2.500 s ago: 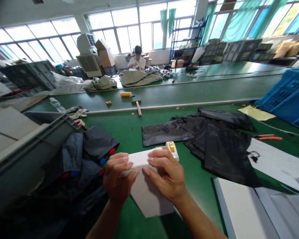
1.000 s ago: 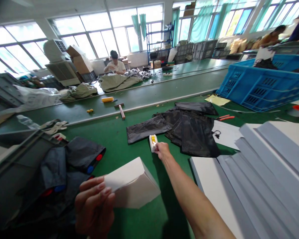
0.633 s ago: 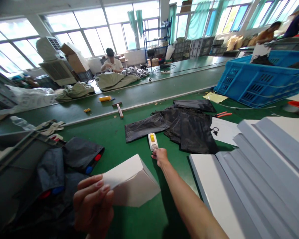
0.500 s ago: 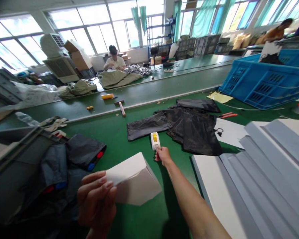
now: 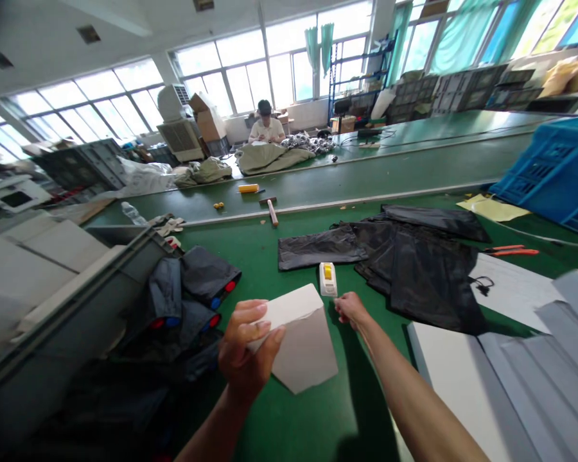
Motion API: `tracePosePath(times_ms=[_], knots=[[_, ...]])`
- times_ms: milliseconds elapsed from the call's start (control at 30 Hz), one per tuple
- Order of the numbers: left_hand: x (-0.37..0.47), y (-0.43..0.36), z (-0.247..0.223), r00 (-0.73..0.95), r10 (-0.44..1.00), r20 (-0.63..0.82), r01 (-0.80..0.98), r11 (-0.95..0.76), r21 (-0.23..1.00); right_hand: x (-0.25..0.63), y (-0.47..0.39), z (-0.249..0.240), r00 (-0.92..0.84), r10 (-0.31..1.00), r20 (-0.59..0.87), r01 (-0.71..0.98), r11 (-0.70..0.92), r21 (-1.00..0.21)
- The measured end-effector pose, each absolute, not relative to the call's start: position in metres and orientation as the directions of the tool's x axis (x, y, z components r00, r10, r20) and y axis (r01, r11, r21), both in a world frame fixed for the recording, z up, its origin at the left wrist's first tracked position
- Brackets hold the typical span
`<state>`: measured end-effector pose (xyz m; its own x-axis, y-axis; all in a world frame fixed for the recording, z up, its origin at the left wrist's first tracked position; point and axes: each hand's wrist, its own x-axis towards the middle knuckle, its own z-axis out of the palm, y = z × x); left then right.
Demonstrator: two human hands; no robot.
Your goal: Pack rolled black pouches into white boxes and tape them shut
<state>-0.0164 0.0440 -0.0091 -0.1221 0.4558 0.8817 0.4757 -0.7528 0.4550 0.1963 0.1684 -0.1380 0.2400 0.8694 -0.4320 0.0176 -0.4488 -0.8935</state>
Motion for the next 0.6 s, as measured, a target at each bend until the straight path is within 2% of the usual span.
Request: tracePosePath(times_ms=[67, 133, 167, 233, 300, 367, 600], knots=[[-0.014, 0.043, -0.008, -0.138, 0.438, 0.888, 0.486, -0.752, 0.446, 0.206, 0.146, -0.111, 0.194, 0.888, -0.416, -0.055, -0.414, -0.909], [-0.012, 0.042, -0.009, -0.145, 0.437, 0.888, 0.520, -0.730, 0.444, 0.211, 0.115, -0.071, 0.125, 0.933, -0.337, -0.164, -0.316, -0.935], [-0.011, 0.041, -0.010, -0.148, 0.441, 0.885, 0.540, -0.714, 0.446, 0.209, 0.097, -0.048, 0.027, 0.969, -0.247, -0.311, -0.226, -0.923], [-0.010, 0.039, -0.012, -0.157, 0.449, 0.880, 0.574, -0.683, 0.451, 0.197, 0.063, -0.005, -0.181, 0.973, -0.142, -0.443, -0.210, -0.872], [-0.008, 0.037, -0.013, -0.162, 0.453, 0.877, 0.585, -0.672, 0.455, 0.177, 0.035, 0.027, -0.306, 0.945, -0.115, -0.452, -0.251, -0.856], [-0.007, 0.034, -0.013, -0.163, 0.450, 0.878, 0.580, -0.677, 0.454, 0.158, 0.019, 0.043, -0.359, 0.926, -0.118, -0.428, -0.275, -0.861], [-0.002, 0.021, -0.012, -0.162, 0.415, 0.896, 0.557, -0.710, 0.430, 0.137, 0.019, 0.039, -0.304, 0.935, -0.184, -0.308, -0.279, -0.910]])
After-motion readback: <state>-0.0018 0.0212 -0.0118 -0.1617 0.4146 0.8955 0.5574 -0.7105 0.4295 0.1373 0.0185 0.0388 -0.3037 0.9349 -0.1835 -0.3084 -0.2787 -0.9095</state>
